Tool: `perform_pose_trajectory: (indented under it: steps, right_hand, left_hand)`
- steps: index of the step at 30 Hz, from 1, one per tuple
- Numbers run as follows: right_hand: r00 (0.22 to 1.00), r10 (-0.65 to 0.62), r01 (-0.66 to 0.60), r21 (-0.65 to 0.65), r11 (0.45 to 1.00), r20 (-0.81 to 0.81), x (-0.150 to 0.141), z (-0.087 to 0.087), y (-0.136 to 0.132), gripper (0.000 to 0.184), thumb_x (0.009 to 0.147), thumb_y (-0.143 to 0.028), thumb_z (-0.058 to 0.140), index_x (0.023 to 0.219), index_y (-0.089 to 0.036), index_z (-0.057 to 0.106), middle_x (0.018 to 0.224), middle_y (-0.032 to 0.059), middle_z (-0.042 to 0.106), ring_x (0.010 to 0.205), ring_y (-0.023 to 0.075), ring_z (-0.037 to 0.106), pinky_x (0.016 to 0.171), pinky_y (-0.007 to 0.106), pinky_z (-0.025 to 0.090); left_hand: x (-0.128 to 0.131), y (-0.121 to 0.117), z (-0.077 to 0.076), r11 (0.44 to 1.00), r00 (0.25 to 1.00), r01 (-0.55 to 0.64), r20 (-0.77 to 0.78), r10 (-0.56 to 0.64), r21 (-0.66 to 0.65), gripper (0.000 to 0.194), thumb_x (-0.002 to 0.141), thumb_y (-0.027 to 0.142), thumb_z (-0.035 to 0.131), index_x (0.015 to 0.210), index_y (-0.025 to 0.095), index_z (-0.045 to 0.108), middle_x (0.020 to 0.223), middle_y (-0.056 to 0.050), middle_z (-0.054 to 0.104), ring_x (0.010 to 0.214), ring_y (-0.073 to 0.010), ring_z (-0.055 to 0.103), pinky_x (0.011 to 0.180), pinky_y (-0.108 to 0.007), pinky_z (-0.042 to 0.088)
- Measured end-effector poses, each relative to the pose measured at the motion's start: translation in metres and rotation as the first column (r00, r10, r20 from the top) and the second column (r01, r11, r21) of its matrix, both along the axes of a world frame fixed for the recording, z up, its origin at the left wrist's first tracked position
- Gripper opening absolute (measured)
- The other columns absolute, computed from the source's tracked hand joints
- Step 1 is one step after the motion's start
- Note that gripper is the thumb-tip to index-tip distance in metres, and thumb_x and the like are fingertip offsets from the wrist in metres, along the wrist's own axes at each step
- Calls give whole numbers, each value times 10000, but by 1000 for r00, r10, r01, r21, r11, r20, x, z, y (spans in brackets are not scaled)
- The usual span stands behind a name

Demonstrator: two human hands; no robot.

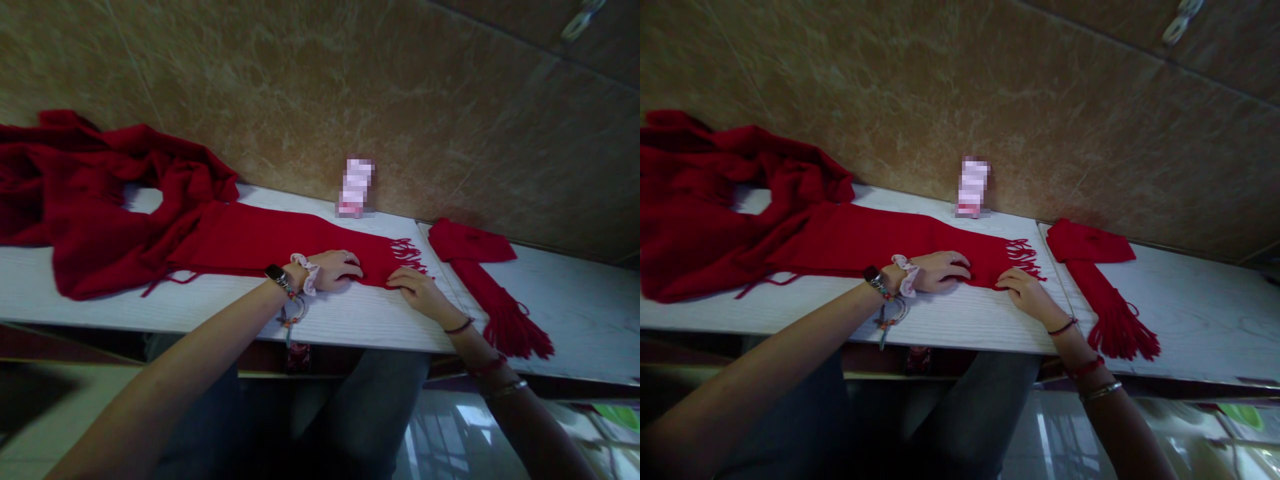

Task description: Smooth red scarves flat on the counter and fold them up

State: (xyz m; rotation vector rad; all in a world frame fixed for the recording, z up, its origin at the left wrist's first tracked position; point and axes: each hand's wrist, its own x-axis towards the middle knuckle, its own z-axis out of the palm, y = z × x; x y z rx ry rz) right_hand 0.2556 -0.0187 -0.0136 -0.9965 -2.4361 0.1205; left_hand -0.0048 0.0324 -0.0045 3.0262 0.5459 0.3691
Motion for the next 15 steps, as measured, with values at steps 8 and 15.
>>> perform_pose_trajectory:
  steps: [8,15]
  right_hand:
    - [998,-61,61,-52,997,-9,5,4,3,276,727,-87,423,717,-214,668,815,39,655,778,170,612,727,355,504]
    - [988,-85,84,-17,996,-126,-7,20,9,247,722,-80,426,709,-205,639,898,53,651,881,184,599,795,370,478]
  left_hand:
    - [-2,-12,17,983,981,-184,-67,183,-16,222,864,271,413,950,227,612,1071,-37,584,1012,-175,500,870,-326,373]
    - [12,-12,11,973,973,-227,-45,228,24,239,874,234,400,898,160,626,1115,-76,554,1069,-184,474,926,-332,364]
